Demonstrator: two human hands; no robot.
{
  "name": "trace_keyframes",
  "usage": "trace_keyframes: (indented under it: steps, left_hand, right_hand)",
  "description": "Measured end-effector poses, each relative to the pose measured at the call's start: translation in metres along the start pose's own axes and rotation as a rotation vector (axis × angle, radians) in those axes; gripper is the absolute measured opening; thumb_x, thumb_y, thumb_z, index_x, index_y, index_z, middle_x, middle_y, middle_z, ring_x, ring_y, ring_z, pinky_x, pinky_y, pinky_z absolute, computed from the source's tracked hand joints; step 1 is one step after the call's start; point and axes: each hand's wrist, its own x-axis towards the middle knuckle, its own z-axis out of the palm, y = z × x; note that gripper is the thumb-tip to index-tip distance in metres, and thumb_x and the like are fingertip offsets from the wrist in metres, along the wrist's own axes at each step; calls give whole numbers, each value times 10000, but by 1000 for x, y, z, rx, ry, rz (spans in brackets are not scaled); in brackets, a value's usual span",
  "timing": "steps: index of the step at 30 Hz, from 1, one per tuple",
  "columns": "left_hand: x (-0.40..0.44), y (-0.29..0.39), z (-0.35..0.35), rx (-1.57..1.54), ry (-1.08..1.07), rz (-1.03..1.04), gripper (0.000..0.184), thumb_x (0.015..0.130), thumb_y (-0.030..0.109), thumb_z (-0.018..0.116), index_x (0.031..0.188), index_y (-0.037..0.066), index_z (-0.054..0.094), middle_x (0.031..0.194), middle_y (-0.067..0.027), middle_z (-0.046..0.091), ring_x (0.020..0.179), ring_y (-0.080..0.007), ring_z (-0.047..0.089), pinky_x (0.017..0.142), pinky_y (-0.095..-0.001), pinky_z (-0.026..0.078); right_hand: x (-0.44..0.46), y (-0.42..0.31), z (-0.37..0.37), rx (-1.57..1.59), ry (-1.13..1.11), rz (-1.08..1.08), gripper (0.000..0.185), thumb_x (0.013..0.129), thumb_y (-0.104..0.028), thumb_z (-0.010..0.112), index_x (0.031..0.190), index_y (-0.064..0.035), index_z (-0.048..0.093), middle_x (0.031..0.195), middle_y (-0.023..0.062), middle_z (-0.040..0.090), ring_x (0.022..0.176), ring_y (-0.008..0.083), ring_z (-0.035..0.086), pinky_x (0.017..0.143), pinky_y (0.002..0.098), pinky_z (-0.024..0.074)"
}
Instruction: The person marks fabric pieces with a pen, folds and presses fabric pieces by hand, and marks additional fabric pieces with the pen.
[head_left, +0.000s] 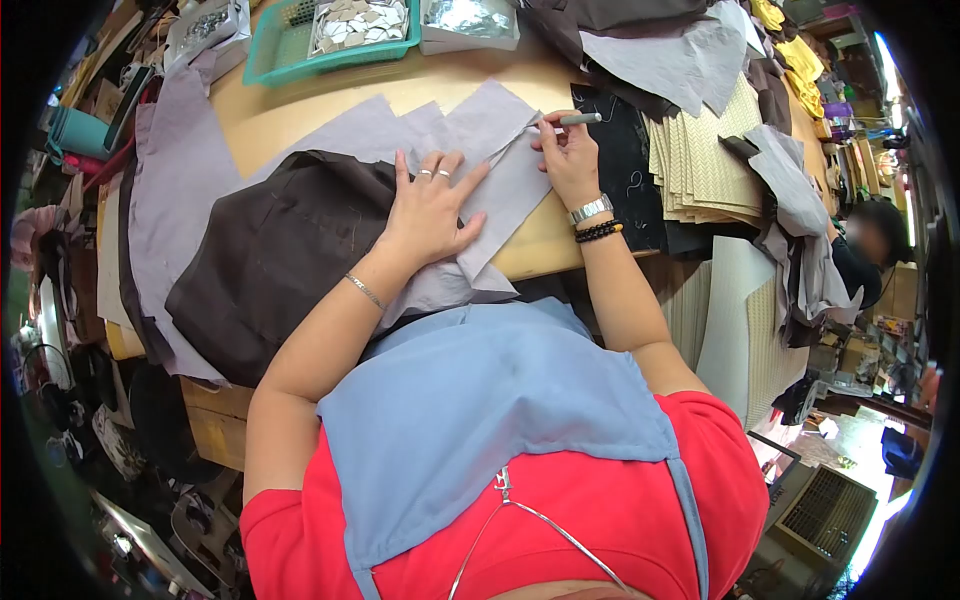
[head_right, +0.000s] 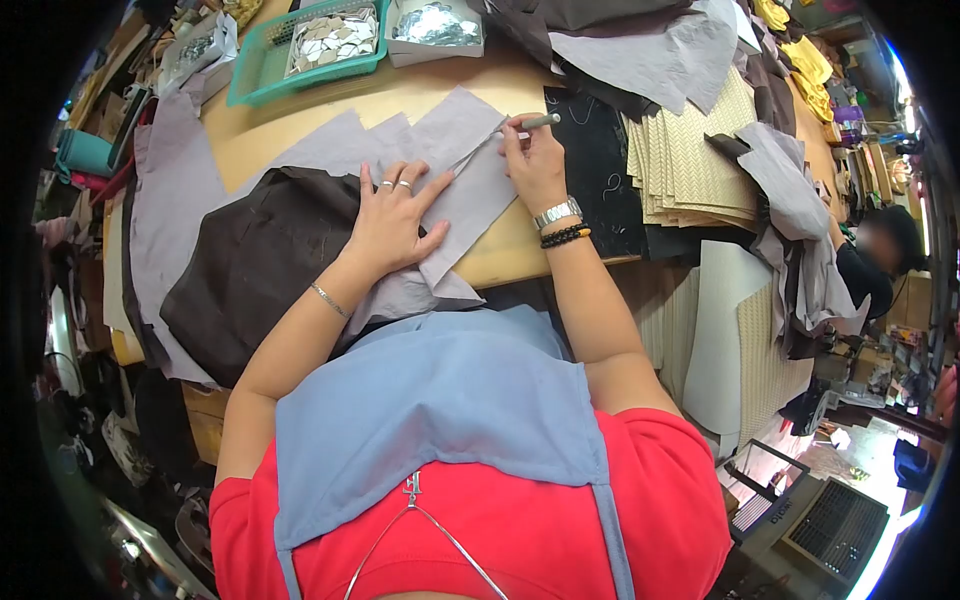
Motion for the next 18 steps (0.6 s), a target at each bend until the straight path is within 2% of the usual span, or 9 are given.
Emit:
trace_keyframes:
  steps: [5, 8, 11, 14, 18]
  left_hand:
    - [0, 1, -1, -5, 2, 2, 608, 844, 440, 606, 1402, 219, 503, 1348, -137, 492, 1293, -321, 434, 1055, -736, 222]
    - [0, 1, -1, -9, -3, -3, 606, 843, 441, 604, 1399, 220, 506, 1349, -135, 491, 1293, -321, 433, 1053, -741, 218]
    - [0, 0, 0, -7, -2, -3, 605, 841, 443, 604, 1395, 219, 508, 1349, -132, 489, 1292, -319, 430, 1052, -745, 212]
    - [0, 1, 0, -7, -3, -3, 604, 840, 445, 603, 1392, 217, 511, 1349, -130, 486, 1291, -315, 425, 1052, -747, 208]
    - [-1, 0, 0, -9, -2, -3, 603, 840, 445, 603, 1389, 213, 513, 1347, -129, 483, 1288, -314, 420, 1049, -749, 210]
  right_hand:
    - [2, -1, 1, -10, 11, 22, 156, 974, -165, 616, 1065, -49, 565, 903, 20, 656, 744, 76, 672, 506, 205, 525]
    - [5, 1, 3, -25, 39, -3, 149, 959, -151, 611, 1038, -34, 563, 859, 51, 664, 680, 115, 686, 482, 253, 539]
    - [5, 1, 4, -30, 53, 0, 159, 959, -157, 611, 1047, -35, 560, 851, 51, 659, 678, 120, 693, 474, 255, 540]
    - [7, 3, 4, -21, 47, 6, 170, 966, -159, 603, 1067, -35, 546, 893, 63, 657, 687, 130, 702, 469, 257, 543]
    - [20, 8, -1, 65, 145, 71, 176, 982, -154, 580, 1087, -31, 510, 974, 91, 644, 689, 150, 706, 470, 256, 548]
